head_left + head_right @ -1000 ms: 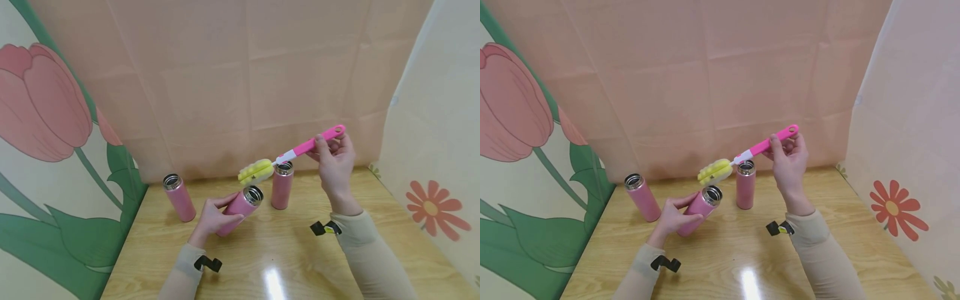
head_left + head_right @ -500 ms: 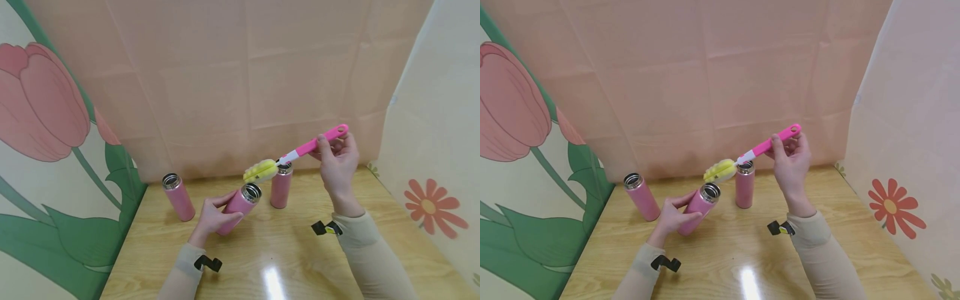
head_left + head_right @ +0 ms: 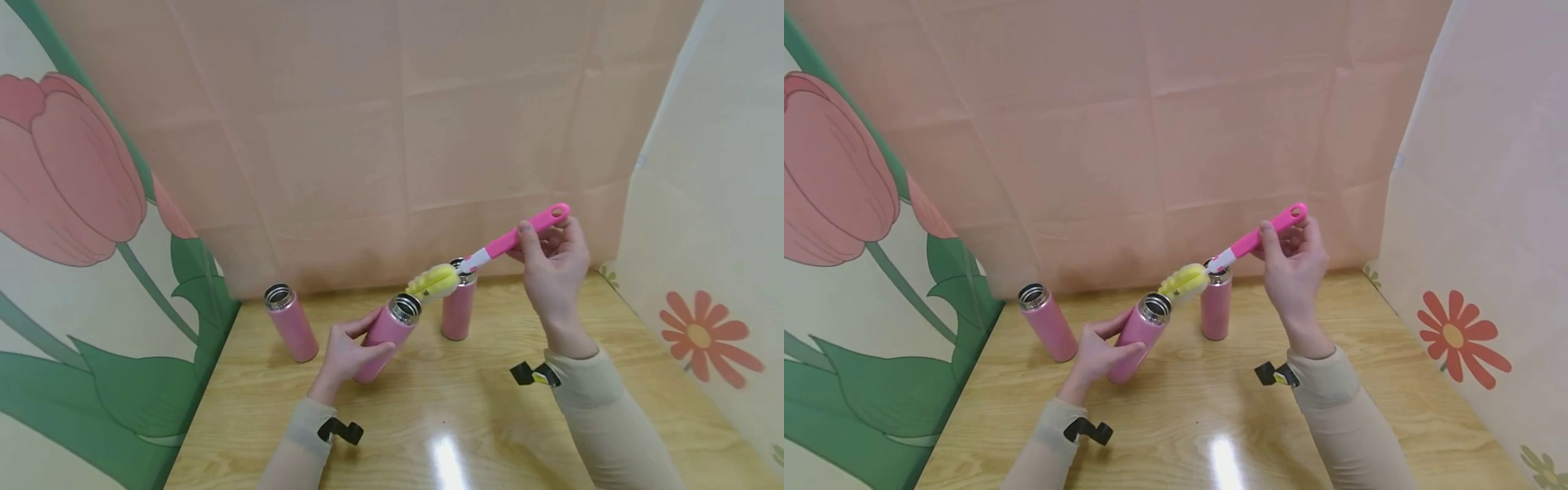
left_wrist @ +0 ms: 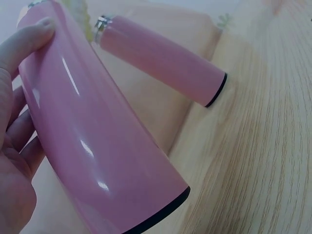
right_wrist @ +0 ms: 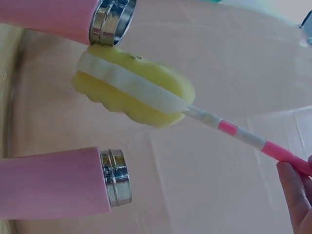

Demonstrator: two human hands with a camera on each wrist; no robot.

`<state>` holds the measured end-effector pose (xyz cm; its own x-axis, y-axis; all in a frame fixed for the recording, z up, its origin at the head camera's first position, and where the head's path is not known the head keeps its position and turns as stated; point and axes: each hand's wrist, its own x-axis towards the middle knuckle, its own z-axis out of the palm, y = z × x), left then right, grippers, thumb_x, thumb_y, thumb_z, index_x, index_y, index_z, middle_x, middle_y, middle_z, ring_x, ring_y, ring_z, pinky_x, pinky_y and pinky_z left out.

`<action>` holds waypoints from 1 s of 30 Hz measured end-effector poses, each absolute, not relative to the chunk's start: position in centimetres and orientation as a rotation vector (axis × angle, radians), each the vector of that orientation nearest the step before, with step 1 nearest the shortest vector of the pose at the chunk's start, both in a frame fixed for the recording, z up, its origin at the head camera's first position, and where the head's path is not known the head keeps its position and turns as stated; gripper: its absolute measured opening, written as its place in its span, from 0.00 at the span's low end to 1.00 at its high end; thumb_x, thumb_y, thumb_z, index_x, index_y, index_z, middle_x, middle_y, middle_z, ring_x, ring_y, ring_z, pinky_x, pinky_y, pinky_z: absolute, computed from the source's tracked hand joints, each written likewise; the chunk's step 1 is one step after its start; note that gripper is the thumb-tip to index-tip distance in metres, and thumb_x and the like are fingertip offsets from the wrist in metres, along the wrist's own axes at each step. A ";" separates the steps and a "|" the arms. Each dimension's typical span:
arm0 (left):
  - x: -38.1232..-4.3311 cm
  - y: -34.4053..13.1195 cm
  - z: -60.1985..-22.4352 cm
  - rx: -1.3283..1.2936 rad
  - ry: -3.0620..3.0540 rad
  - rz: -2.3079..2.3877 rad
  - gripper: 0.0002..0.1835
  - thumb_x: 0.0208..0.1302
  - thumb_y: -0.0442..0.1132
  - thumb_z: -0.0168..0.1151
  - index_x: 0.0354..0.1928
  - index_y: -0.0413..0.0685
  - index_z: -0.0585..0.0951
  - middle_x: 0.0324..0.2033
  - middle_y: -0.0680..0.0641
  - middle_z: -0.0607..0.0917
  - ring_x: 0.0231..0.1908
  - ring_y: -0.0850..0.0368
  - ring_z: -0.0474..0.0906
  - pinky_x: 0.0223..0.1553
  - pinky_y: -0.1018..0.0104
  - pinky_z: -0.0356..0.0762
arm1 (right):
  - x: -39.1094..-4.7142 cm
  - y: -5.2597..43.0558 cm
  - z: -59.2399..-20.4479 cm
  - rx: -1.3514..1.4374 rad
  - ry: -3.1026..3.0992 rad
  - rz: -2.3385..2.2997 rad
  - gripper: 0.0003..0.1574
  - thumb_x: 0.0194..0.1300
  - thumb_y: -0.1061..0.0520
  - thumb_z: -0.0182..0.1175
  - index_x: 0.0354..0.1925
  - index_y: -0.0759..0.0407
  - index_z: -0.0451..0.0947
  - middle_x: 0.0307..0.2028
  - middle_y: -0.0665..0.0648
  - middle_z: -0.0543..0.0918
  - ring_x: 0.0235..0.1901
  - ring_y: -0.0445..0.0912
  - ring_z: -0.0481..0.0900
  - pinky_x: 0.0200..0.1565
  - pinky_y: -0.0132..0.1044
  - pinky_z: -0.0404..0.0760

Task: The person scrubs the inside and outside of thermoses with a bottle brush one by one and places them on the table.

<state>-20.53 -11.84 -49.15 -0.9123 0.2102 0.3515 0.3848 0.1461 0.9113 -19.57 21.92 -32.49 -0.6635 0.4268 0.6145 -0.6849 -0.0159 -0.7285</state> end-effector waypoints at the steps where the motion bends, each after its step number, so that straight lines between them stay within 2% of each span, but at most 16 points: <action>1: -20.5 -11.8 -49.2 -0.581 -2.264 -1.875 0.37 0.52 0.46 0.88 0.66 0.58 0.86 0.58 0.53 0.88 0.60 0.51 0.85 0.62 0.46 0.81 | -19.5 21.9 -32.5 0.279 -1.484 1.771 0.12 0.72 0.64 0.70 0.49 0.67 0.79 0.35 0.64 0.87 0.29 0.49 0.88 0.35 0.42 0.89; 6: -20.6 -11.9 -49.2 -0.545 -2.235 -1.871 0.37 0.51 0.46 0.89 0.65 0.56 0.86 0.58 0.51 0.89 0.59 0.50 0.86 0.61 0.49 0.83 | -19.0 21.8 -32.4 0.277 -1.573 1.668 0.12 0.72 0.63 0.69 0.50 0.67 0.79 0.35 0.62 0.87 0.28 0.47 0.88 0.34 0.38 0.89; 13: -20.7 -12.0 -49.4 -0.552 -2.206 -1.826 0.36 0.50 0.43 0.89 0.64 0.52 0.87 0.56 0.48 0.89 0.57 0.49 0.87 0.58 0.46 0.83 | -18.5 21.4 -32.0 0.332 -1.604 1.606 0.13 0.71 0.66 0.70 0.49 0.71 0.79 0.34 0.59 0.88 0.27 0.44 0.87 0.33 0.35 0.89; 20: -20.7 -12.2 -49.7 -0.505 -2.265 -1.767 0.36 0.50 0.46 0.90 0.64 0.58 0.88 0.56 0.52 0.89 0.57 0.52 0.87 0.58 0.50 0.85 | -18.3 21.3 -31.6 0.383 -1.627 1.606 0.14 0.71 0.67 0.69 0.51 0.72 0.80 0.33 0.59 0.87 0.26 0.44 0.87 0.31 0.35 0.88; 30: -20.7 -12.2 -49.9 -0.490 -2.283 -1.763 0.35 0.50 0.47 0.89 0.64 0.60 0.88 0.57 0.53 0.89 0.57 0.51 0.87 0.57 0.47 0.85 | -18.0 21.2 -31.3 0.375 -1.602 1.818 0.12 0.73 0.63 0.69 0.49 0.68 0.80 0.34 0.64 0.86 0.27 0.48 0.89 0.33 0.41 0.89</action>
